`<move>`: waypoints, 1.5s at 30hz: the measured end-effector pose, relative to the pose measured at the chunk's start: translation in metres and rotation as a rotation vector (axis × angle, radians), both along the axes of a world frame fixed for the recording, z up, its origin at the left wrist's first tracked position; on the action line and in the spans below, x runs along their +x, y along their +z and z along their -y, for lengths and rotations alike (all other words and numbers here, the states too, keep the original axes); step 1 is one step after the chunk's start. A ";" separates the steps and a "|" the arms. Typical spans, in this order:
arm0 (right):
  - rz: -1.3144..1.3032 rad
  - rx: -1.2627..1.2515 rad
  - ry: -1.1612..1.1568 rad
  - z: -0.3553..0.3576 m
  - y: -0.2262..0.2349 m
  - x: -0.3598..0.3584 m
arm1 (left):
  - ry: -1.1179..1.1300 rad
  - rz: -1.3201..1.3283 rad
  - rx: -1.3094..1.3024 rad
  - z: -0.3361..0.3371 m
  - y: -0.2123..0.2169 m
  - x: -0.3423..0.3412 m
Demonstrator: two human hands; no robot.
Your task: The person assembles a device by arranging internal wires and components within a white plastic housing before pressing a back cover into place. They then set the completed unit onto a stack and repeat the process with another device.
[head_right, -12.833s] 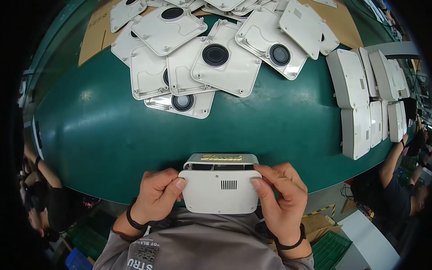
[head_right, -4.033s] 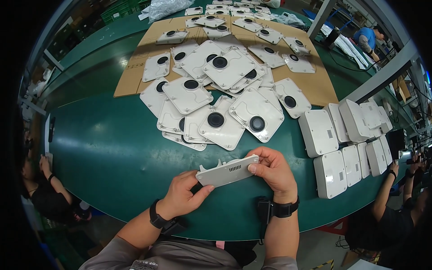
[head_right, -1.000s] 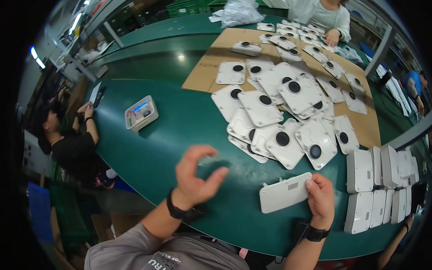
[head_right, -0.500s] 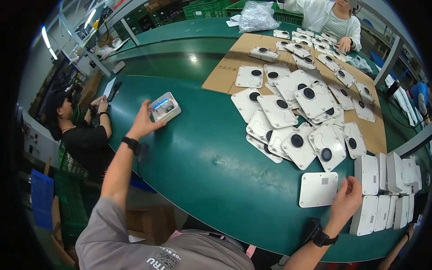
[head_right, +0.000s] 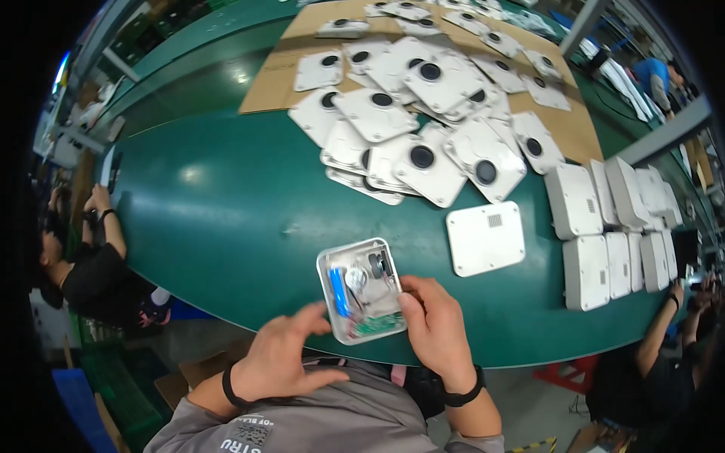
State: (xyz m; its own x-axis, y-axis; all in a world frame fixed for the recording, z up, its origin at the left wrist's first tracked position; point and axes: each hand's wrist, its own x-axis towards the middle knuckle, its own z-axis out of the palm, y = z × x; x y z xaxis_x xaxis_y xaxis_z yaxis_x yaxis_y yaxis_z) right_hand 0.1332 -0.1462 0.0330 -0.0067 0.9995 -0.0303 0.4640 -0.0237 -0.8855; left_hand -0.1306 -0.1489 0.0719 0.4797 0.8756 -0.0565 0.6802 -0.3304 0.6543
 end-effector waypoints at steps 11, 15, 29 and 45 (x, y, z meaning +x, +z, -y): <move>-0.227 -0.136 -0.051 -0.017 0.003 0.017 | -0.378 0.180 0.410 -0.084 -0.031 0.047; 0.071 0.146 -0.025 -0.025 0.017 0.003 | -0.390 0.284 0.261 -0.085 -0.052 0.057; 0.593 0.451 0.207 0.003 0.032 -0.011 | -0.332 0.380 0.137 -0.083 -0.056 0.056; 0.445 0.361 0.201 -0.007 0.038 0.001 | -0.199 0.377 0.262 -0.069 -0.061 0.071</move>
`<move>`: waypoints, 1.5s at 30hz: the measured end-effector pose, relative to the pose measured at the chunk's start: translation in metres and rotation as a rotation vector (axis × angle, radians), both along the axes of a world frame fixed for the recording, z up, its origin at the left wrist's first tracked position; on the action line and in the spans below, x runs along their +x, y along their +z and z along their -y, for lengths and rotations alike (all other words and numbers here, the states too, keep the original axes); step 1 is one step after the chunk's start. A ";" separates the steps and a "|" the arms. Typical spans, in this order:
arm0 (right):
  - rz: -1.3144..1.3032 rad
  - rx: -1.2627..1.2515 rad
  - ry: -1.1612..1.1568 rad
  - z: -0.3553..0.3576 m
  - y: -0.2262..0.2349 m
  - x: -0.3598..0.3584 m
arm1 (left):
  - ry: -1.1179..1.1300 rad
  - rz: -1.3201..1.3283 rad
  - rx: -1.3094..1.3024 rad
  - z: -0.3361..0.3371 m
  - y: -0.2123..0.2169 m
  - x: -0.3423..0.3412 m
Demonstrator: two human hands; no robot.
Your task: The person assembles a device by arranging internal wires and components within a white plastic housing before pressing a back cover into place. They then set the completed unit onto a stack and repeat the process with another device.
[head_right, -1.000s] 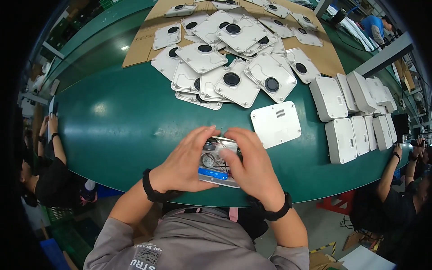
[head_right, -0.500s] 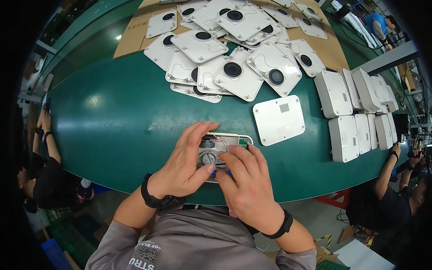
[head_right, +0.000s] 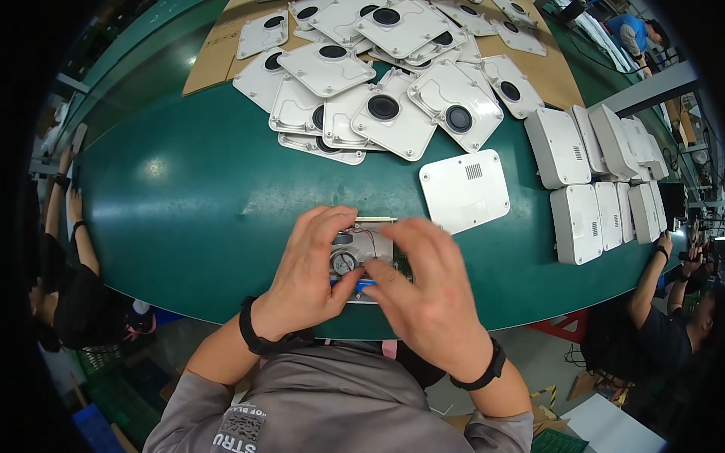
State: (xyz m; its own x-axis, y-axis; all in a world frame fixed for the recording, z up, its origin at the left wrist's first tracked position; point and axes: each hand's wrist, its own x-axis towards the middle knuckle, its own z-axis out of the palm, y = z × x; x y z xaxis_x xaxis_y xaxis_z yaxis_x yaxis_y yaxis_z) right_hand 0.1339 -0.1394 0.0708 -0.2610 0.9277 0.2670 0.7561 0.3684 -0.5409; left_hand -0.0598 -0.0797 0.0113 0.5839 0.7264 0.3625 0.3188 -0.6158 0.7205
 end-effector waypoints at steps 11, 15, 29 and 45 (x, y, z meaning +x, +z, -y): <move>0.234 0.068 -0.058 -0.011 -0.014 -0.006 | 0.047 -0.010 0.009 0.007 -0.001 0.002; 0.160 0.048 -0.067 -0.013 -0.023 -0.006 | 0.067 -0.097 0.042 0.008 0.005 0.001; 0.026 -0.019 -0.179 0.009 -0.019 0.007 | 0.039 -0.031 0.039 0.006 -0.001 0.001; -0.350 -0.352 -0.349 -0.017 -0.007 0.029 | 0.025 -0.062 0.088 0.004 -0.003 0.002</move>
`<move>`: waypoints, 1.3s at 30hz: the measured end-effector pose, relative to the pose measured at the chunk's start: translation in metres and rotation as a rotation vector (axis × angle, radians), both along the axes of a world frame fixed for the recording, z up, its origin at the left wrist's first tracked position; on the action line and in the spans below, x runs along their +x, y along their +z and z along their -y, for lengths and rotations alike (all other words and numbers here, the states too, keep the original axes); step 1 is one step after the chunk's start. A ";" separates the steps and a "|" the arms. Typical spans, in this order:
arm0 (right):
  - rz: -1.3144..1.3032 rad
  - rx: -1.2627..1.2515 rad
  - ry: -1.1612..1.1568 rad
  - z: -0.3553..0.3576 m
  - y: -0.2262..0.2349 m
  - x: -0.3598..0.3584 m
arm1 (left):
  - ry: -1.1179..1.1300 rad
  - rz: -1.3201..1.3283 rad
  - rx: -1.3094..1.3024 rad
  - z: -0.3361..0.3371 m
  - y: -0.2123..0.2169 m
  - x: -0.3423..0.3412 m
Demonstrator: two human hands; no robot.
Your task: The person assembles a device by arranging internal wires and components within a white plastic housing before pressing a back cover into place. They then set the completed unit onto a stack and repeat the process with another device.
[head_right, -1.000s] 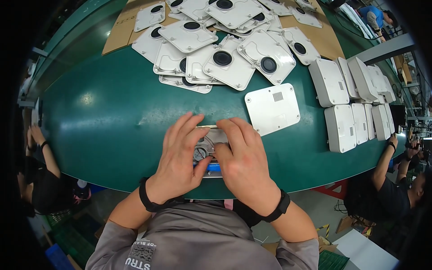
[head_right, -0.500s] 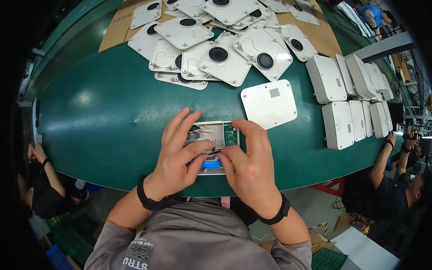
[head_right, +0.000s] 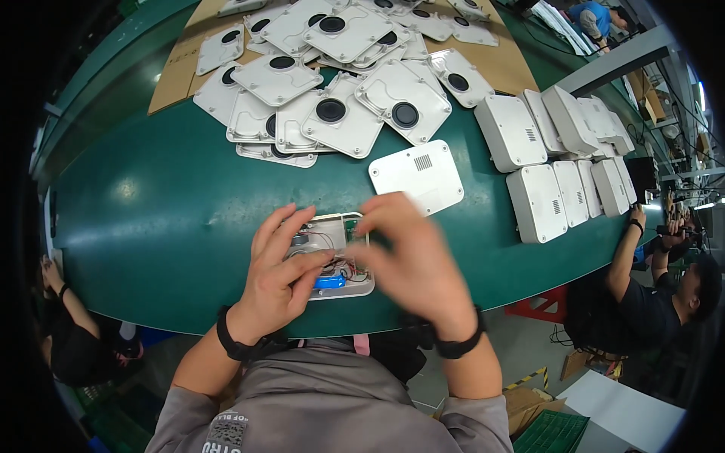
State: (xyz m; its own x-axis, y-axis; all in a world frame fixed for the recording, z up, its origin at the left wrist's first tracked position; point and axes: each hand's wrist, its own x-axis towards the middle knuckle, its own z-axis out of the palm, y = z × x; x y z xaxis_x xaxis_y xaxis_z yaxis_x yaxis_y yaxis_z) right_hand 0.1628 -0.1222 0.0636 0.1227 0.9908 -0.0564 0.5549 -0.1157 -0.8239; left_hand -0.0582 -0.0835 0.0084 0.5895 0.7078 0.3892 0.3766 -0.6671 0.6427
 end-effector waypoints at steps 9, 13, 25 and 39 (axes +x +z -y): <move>0.612 0.126 -0.321 -0.018 -0.045 0.083 | -0.041 0.000 -0.078 0.006 0.007 -0.002; 0.076 -0.101 -0.461 0.009 -0.040 0.079 | -0.046 -0.013 -0.079 0.014 0.006 -0.004; 0.376 0.204 0.153 0.051 0.017 -0.001 | -0.019 0.029 -0.097 0.018 0.000 0.000; 0.194 0.058 -0.008 0.032 -0.009 -0.032 | -0.026 0.070 -0.084 0.019 0.001 0.002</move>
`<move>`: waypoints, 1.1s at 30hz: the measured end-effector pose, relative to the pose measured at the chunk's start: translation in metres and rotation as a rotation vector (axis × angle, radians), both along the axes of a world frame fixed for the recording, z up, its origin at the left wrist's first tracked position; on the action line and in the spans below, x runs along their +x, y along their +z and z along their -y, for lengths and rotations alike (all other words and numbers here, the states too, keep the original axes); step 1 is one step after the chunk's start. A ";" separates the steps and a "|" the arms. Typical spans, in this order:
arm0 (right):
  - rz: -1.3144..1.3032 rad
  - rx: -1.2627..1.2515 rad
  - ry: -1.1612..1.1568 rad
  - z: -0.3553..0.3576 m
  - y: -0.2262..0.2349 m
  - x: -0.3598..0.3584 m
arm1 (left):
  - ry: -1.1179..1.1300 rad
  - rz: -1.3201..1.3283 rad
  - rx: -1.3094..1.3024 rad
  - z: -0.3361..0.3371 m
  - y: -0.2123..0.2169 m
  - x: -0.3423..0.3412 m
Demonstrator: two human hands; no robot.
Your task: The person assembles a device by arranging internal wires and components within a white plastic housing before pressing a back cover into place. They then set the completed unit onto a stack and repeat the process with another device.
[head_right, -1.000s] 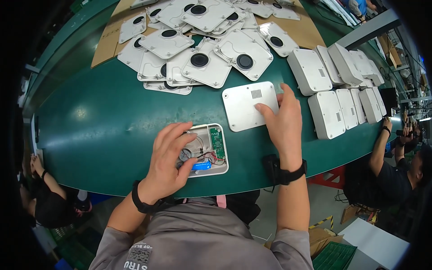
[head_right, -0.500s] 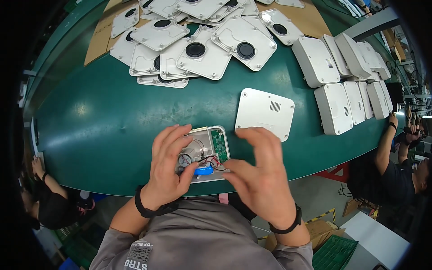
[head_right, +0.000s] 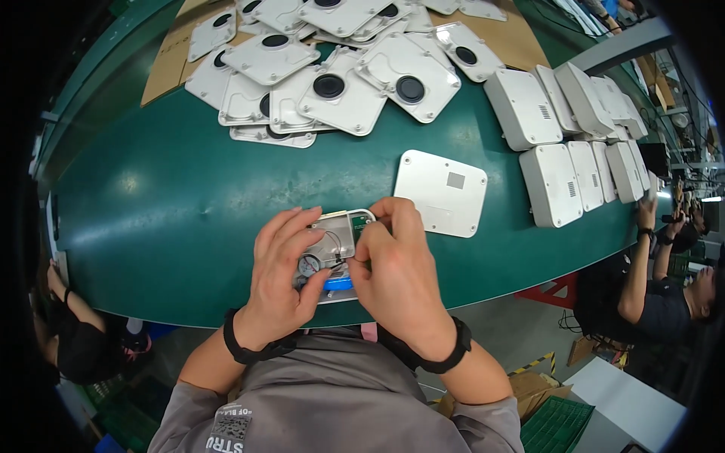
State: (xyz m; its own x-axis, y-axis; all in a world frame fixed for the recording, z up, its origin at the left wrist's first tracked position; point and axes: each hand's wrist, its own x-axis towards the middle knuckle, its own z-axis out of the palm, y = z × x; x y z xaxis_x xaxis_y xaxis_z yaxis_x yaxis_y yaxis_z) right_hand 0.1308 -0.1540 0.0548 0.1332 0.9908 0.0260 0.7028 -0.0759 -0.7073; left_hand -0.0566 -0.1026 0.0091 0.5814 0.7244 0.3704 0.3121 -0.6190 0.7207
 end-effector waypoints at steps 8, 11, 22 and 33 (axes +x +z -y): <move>-0.128 0.011 0.007 0.001 -0.004 0.008 | -0.005 -0.074 0.041 -0.001 0.000 -0.006; -0.308 0.052 -0.256 0.007 0.007 0.065 | -0.040 -0.028 0.011 -0.001 0.004 -0.005; -0.425 -0.044 -0.582 0.009 -0.023 0.119 | -0.025 0.069 -0.066 0.002 0.007 0.003; -0.562 -0.043 -0.325 0.040 0.041 0.030 | -0.036 0.228 -0.843 -0.002 0.039 -0.041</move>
State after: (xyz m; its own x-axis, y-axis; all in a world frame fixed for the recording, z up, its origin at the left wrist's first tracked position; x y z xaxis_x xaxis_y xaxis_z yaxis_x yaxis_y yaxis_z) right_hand 0.1605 -0.1944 0.0963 0.4076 0.8964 -0.1740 0.1631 -0.2590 -0.9520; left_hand -0.0971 -0.1007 0.0484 0.5865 0.7918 -0.1704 0.0950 0.1418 0.9853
